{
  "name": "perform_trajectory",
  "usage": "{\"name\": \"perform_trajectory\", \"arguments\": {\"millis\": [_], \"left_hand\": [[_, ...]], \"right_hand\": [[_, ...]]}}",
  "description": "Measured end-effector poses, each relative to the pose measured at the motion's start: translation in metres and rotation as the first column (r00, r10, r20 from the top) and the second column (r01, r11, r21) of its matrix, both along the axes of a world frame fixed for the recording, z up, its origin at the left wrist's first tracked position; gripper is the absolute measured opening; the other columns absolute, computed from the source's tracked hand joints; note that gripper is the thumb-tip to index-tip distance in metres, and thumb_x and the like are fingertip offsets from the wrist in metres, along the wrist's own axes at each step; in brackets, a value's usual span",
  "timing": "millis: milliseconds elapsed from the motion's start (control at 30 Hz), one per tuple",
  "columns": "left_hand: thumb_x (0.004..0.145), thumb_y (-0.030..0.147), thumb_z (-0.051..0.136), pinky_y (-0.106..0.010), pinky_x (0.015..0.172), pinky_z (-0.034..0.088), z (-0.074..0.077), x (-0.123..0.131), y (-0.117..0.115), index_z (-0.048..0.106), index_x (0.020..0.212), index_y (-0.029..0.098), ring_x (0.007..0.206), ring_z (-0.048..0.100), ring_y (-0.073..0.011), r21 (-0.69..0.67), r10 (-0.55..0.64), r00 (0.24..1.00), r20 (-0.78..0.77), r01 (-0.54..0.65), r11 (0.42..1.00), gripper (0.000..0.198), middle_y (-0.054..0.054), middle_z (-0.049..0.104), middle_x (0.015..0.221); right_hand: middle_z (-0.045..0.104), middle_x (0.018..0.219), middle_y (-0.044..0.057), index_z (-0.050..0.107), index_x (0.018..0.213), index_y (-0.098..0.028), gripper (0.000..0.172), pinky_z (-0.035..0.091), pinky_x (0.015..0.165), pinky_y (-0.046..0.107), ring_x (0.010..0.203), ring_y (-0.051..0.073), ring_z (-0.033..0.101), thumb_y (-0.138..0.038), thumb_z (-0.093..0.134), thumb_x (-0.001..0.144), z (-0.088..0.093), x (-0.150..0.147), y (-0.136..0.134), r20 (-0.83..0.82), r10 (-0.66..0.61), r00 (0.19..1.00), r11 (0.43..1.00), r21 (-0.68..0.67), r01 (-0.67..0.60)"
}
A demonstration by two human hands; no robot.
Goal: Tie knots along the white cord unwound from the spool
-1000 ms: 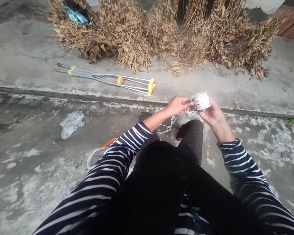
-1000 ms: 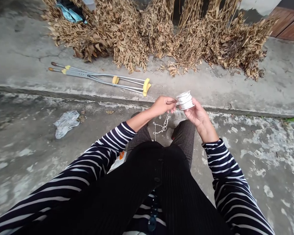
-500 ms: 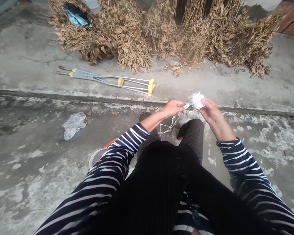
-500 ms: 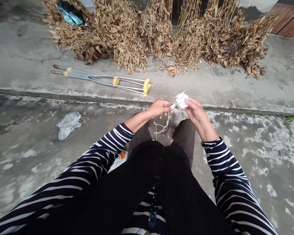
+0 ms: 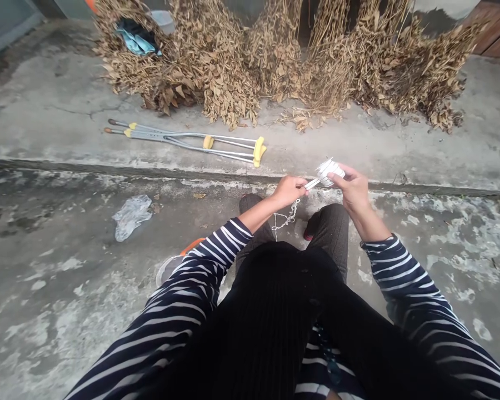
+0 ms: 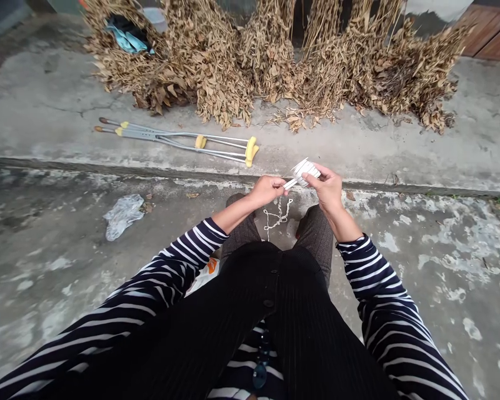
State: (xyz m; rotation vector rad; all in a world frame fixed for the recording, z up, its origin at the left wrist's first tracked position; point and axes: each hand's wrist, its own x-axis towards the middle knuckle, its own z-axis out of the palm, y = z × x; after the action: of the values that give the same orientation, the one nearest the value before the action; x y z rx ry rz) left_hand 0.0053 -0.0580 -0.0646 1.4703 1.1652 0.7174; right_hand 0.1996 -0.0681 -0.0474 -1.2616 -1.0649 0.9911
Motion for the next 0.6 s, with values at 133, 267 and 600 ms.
{"name": "perform_trajectory", "arguments": {"millis": [133, 267, 600], "left_hand": [[0.078, 0.007, 0.057, -0.022, 0.058, 0.03, 0.003, -0.002, -0.005, 0.077, 0.076, 0.012, 0.055, 0.044, -0.0072, 0.06, 0.026, 0.999, -0.043, -0.024, 0.998, 0.021, 0.003, 0.064, 0.062], [0.077, 0.007, 0.056, -0.021, 0.058, 0.037, 0.006, -0.004, -0.007, 0.075, 0.074, 0.012, 0.054, 0.047, -0.0069, -0.119, 0.029, 0.994, 0.108, -0.016, 0.993, 0.02, 0.0, 0.068, 0.068], [0.076, 0.007, 0.057, -0.019, 0.057, 0.041, 0.011, -0.007, -0.011, 0.073, 0.072, 0.011, 0.056, 0.051, -0.0065, -0.167, 0.006, 0.988, 0.154, 0.02, 0.986, 0.017, -0.001, 0.07, 0.07]], "right_hand": [[0.08, 0.102, 0.009, 0.082, 0.104, -0.016, 0.056, 0.065, 0.079, 0.039, 0.085, 0.022, 0.074, -0.045, 0.093, 0.057, -0.008, -0.001, -0.002, 0.201, -0.031, 0.979, 0.998, 0.061, 0.019], [0.075, 0.121, 0.014, 0.08, 0.113, -0.015, 0.059, 0.065, 0.081, 0.041, 0.09, 0.023, 0.074, -0.047, 0.088, 0.064, -0.013, 0.0, -0.004, 0.411, -0.044, 0.911, 0.993, 0.114, -0.004], [0.071, 0.12, 0.013, 0.072, 0.123, -0.02, 0.041, 0.058, 0.095, 0.049, 0.108, 0.029, 0.067, -0.043, 0.07, 0.089, -0.01, -0.003, -0.01, 0.795, -0.183, 0.578, 0.866, 0.408, -0.288]]}}
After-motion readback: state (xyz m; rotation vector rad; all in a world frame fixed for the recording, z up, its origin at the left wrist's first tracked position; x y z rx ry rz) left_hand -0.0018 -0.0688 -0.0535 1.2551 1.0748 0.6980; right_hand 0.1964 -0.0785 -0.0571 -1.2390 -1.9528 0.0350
